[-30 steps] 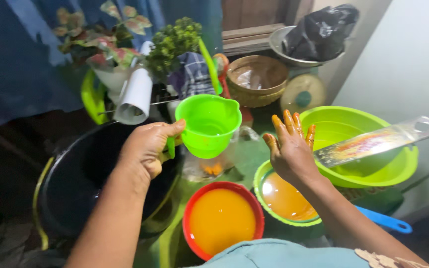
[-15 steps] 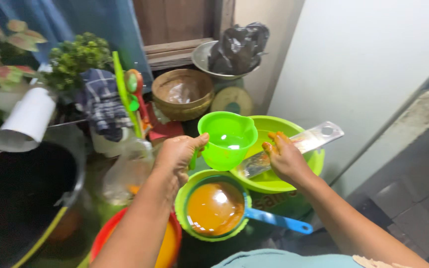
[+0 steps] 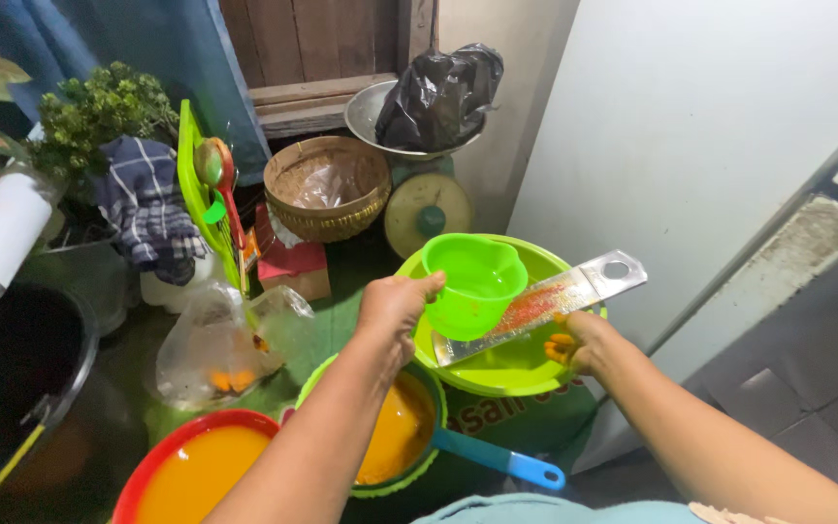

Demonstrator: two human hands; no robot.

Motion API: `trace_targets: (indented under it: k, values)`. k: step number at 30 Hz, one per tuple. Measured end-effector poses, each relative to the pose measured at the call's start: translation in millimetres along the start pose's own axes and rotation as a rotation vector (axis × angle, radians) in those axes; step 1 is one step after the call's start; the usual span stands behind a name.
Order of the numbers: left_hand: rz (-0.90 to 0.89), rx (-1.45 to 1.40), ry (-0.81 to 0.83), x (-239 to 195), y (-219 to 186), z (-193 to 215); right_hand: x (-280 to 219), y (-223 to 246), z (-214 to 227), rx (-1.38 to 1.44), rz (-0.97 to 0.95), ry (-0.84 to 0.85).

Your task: The person pours an orange liquid from a green basin through a blue strainer into a red bowl, then uses a green scoop to transfer more liquid and pulp. They press the pulp in the strainer with their hand to extract juice, rinse the grater, and continue straining the remaining contents.

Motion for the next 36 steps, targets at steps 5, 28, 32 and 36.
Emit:
trace_targets:
  k: [5, 28, 32, 36]
  values:
    - [0.015, -0.02, 0.021, 19, -1, -1, 48, 6, 0, 0.106, -0.059, -0.03]
    - [-0.106, 0.17, 0.036, 42, -7, -5, -41, 24, -35, 0.039, 0.516, -0.188]
    - [-0.213, 0.275, 0.017, 36, -20, -17, -98, 26, -52, -0.048, 0.689, -0.169]
    - [-0.296, 0.403, -0.006, 30, -39, -30, -122, 25, -61, -0.062, 0.669, -0.121]
Point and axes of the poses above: each hand's wrist, its own x-axis towards the middle knuckle, its own z-axis out of the back of the hand, y = z × x, the point moved 1 cm from there along x, towards the middle knuckle, and after that the axes turned 10 degrees about -x, right-handed, at the moved point
